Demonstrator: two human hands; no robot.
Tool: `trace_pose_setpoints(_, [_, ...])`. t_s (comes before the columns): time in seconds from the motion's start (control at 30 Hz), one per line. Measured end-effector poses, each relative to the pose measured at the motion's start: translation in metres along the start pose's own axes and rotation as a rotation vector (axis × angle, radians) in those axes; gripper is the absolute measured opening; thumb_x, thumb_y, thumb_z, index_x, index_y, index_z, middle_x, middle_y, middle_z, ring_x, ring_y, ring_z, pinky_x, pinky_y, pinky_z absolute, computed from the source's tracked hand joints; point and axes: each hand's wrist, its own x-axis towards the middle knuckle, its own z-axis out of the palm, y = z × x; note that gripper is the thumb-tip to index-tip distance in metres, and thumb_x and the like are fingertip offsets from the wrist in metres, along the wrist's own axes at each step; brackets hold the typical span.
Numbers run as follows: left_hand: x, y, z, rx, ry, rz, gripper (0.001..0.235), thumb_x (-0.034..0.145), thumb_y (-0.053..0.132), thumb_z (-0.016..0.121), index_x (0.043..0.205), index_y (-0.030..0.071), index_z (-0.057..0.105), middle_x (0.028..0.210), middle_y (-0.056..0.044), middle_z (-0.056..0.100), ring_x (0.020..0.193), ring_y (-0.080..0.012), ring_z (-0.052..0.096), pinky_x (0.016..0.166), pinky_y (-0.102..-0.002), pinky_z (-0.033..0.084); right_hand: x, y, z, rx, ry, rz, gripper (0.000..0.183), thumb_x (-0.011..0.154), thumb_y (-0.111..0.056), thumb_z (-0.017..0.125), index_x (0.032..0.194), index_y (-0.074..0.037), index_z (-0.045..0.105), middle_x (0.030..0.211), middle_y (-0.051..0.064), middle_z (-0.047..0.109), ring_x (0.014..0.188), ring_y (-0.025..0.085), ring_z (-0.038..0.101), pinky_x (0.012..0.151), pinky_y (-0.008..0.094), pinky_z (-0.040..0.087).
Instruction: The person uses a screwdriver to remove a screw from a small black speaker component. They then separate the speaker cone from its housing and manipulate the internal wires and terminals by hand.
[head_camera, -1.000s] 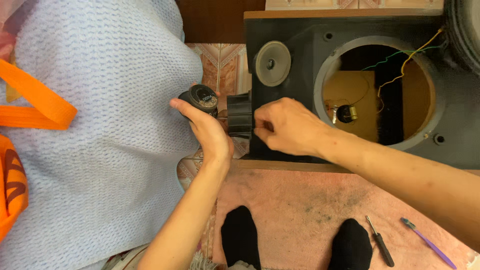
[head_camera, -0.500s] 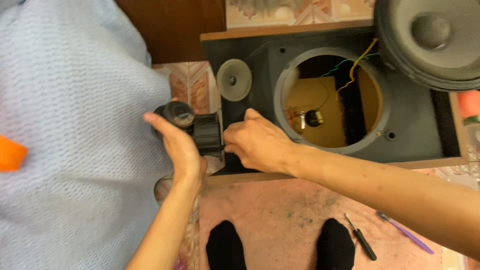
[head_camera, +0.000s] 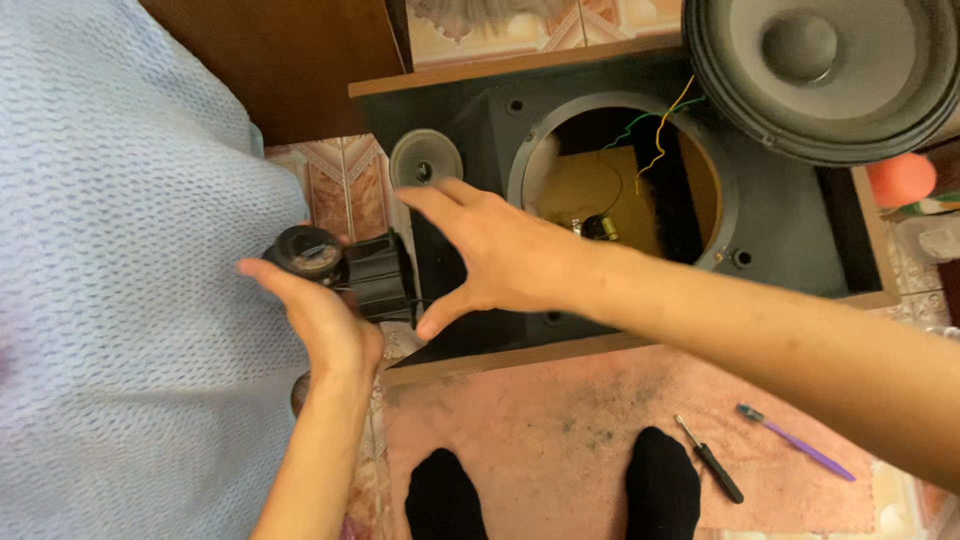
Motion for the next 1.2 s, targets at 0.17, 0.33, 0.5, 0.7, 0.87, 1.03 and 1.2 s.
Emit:
trace_pose_setpoints(0.17, [0.004,-0.007,0.009,0.09,-0.132,-0.069,0.104,0.089,0.081,0.025,0.157,0.019,0.073,0.114,-0.009,0.079,0.109,-0.0254,0.077,0.101,-0.036,0.063,0.026,-0.009,-0.014,-0.017,-0.204,0.075,0.121,0.077,-0.058,0.106,0.174,-0.016,0.048,0.15,0.016,0.053,0.137,0.037,0.061,0.115,0.052,0.053])
trace_pose_setpoints(0.33, [0.001,-0.001,0.007,0.078,-0.107,-0.079,0.106,0.084,0.082,0.031,0.159,0.018,0.072,0.11,-0.01,0.08,0.107,-0.0246,0.078,0.098,-0.036,0.065,0.008,0.019,-0.047,-0.06,-0.001,-0.094,0.046,0.091,-0.037,0.097,0.123,-0.01,0.077,0.114,0.009,0.077,0.102,0.028,0.079,0.091,0.045,0.061])
trace_pose_setpoints(0.5, [0.004,-0.015,0.009,0.089,-0.117,-0.154,0.104,0.085,0.083,0.031,0.156,0.021,0.074,0.11,-0.014,0.079,0.101,-0.0239,0.078,0.095,-0.037,0.067,-0.025,0.036,-0.077,-0.033,0.127,-0.065,0.01,0.106,-0.014,0.085,0.097,-0.009,0.082,0.084,0.003,0.082,0.072,0.016,0.075,0.071,0.035,0.058])
trace_pose_setpoints(0.7, [0.009,-0.027,0.023,0.257,-0.325,0.034,0.099,0.096,0.078,0.019,0.152,0.016,0.071,0.1,-0.011,0.081,0.095,-0.0202,0.076,0.089,-0.027,0.062,-0.025,0.039,-0.08,-0.084,0.165,-0.216,0.015,0.109,-0.024,0.086,0.103,-0.01,0.084,0.09,0.006,0.082,0.078,0.022,0.077,0.077,0.04,0.056])
trace_pose_setpoints(0.87, [-0.005,-0.012,0.027,0.146,-0.272,-0.011,0.101,0.089,0.077,0.03,0.161,0.016,0.067,0.14,-0.009,0.078,0.128,-0.0235,0.077,0.102,-0.034,0.067,-0.006,0.012,-0.042,0.031,0.018,-0.302,0.083,0.088,-0.063,0.092,0.146,-0.01,0.067,0.129,0.013,0.068,0.124,0.034,0.067,0.108,0.049,0.054])
trace_pose_setpoints(1.03, [0.012,-0.013,0.0,0.037,-0.305,-0.061,0.094,0.095,0.077,0.033,0.162,0.018,0.064,0.136,-0.006,0.072,0.124,-0.019,0.072,0.103,-0.03,0.061,0.02,0.0,0.023,-0.278,-0.02,-0.296,0.13,0.071,-0.077,0.105,0.166,-0.005,0.052,0.141,0.019,0.068,0.123,0.042,0.066,0.104,0.054,0.05])
trace_pose_setpoints(1.2, [0.051,-0.04,-0.034,-0.064,-0.469,0.124,0.093,0.104,0.085,0.029,0.157,0.014,0.057,0.087,-0.007,0.056,0.068,-0.0241,0.057,0.073,-0.036,0.053,0.026,-0.01,0.035,-0.303,-0.108,-0.263,0.115,0.082,-0.044,0.105,0.166,0.004,0.044,0.123,0.026,0.075,0.118,0.049,0.074,0.108,0.057,0.052])
